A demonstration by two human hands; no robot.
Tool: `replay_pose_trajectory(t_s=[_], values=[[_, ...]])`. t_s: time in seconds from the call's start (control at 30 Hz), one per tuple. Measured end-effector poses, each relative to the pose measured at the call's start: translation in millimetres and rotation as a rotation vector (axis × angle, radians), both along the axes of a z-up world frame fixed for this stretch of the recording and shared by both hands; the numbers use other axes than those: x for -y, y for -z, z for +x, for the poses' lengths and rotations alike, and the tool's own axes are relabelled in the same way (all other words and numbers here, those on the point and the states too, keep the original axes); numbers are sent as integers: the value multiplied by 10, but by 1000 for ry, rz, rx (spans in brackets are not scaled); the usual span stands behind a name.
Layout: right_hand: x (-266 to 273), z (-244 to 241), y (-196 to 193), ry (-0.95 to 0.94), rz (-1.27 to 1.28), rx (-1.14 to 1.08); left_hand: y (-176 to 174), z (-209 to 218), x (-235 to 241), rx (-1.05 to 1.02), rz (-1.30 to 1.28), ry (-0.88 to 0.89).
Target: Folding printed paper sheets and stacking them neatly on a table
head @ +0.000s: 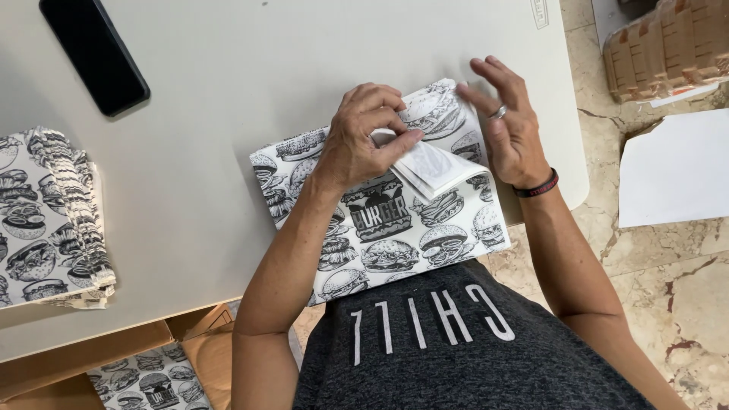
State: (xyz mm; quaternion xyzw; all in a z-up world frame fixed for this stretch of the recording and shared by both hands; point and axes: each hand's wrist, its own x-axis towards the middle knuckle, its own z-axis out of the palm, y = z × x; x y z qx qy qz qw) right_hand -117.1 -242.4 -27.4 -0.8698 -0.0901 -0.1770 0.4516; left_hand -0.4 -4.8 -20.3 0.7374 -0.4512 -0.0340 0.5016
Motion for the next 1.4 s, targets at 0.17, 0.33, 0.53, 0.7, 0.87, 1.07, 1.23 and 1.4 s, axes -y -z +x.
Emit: replay_pose_trajectory(t_s=[0.17,0.33,0.53,0.7,0.87,1.07,1.23,1.4], values=[[-1,-3,-50,44,43,77,49,-11,-11,-34,-21,16],[13,-6,-12,62,40,80,6,-1,6,-35,-48,56],[7,23,-35,43,17,69,-23,20,-14,-133,-84,60],[-37,17,-100,57,-49,-5,58,20,-5,-109,26,53],[-4,26,-47,29,-95,12,7,6,17,-109,116,22],[26,60,0,-18,-136,15,66,19,16,-74,127,-6],[81,66,53,-52,-75,52,31,3,8,-125,38,0],[74,77,18,5,8,88,129,20,33,-157,-51,-10]])
